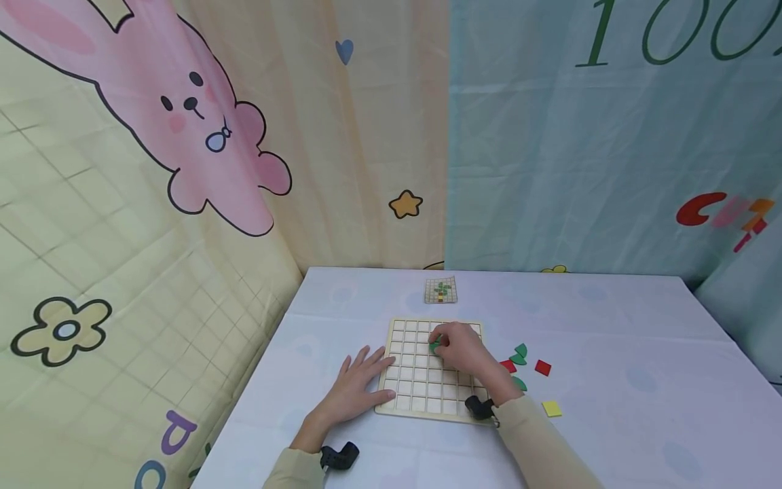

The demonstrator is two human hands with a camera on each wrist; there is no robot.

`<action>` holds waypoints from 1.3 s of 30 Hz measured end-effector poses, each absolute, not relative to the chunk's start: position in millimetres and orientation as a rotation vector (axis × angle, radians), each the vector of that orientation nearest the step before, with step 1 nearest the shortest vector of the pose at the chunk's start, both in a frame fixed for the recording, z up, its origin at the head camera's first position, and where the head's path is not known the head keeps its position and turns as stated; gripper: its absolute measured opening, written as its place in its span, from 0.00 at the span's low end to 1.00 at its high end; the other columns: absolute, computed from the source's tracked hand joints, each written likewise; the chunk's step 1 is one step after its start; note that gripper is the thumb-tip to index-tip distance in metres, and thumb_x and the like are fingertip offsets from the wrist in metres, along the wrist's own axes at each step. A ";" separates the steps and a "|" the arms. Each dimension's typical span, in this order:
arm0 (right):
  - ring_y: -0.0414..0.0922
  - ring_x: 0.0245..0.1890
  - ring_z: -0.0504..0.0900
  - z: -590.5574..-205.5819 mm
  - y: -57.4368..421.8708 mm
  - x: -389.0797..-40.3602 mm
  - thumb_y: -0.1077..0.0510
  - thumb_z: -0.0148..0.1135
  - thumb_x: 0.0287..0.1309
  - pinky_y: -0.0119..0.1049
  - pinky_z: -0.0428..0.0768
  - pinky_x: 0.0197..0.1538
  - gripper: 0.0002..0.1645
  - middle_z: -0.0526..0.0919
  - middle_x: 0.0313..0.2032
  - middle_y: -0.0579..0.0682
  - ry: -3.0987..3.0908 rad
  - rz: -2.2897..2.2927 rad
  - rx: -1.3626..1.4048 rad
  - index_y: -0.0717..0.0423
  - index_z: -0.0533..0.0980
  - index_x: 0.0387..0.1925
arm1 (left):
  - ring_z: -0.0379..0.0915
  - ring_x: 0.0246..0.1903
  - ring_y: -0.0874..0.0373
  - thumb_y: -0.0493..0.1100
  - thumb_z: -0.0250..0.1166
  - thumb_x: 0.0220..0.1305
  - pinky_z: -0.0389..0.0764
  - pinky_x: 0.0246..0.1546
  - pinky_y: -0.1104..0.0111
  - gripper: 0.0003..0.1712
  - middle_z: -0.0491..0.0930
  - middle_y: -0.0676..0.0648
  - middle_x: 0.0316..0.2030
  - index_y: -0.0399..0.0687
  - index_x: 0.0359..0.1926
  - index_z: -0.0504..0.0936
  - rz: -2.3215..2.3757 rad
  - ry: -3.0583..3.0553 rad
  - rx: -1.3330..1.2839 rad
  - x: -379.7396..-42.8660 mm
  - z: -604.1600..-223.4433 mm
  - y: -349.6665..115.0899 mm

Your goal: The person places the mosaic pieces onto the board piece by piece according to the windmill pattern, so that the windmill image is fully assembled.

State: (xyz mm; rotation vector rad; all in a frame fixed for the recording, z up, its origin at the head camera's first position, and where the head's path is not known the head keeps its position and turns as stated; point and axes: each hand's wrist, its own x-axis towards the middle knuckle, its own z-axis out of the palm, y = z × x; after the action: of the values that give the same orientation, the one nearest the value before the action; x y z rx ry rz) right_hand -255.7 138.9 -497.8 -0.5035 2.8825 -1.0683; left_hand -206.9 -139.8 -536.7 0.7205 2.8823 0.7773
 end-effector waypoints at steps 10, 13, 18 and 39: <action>0.43 0.29 0.74 -498.3 127.5 -255.2 0.66 0.70 0.57 0.39 0.76 0.35 0.10 0.79 0.27 0.41 2.826 -1.146 -0.457 0.46 0.84 0.33 | 0.41 0.77 0.42 0.67 0.63 0.65 0.40 0.71 0.37 0.40 0.58 0.49 0.76 0.60 0.73 0.69 0.768 2.877 0.714 -207.0 -534.1 -139.3; 0.42 0.29 0.74 -498.1 123.6 -254.4 0.66 0.70 0.57 0.39 0.75 0.34 0.09 0.78 0.26 0.41 2.823 -1.139 -0.449 0.47 0.84 0.32 | 0.40 0.77 0.42 0.66 0.63 0.65 0.40 0.71 0.38 0.40 0.57 0.49 0.76 0.60 0.73 0.69 0.775 2.873 0.715 -206.3 -533.9 -140.1; 0.42 0.28 0.74 -498.2 118.3 -252.9 0.65 0.71 0.56 0.38 0.75 0.33 0.09 0.78 0.26 0.41 2.826 -1.128 -0.440 0.46 0.83 0.32 | 0.40 0.77 0.42 0.66 0.63 0.65 0.39 0.71 0.37 0.40 0.57 0.49 0.76 0.59 0.74 0.69 0.786 2.870 0.727 -204.8 -533.9 -141.4; 0.39 0.31 0.76 -500.2 108.2 -255.1 0.67 0.71 0.56 0.40 0.79 0.40 0.10 0.84 0.30 0.40 2.820 -1.048 -0.482 0.47 0.87 0.31 | 0.40 0.77 0.42 0.66 0.63 0.65 0.39 0.71 0.37 0.40 0.57 0.50 0.77 0.60 0.74 0.69 0.768 2.871 0.718 -206.7 -533.2 -139.6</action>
State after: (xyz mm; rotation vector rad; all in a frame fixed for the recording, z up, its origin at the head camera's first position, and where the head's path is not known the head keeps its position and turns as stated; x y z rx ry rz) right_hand -255.1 108.2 -500.2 -0.4816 2.8201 -1.0476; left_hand -206.7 -139.6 -533.2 0.7176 2.8706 0.7683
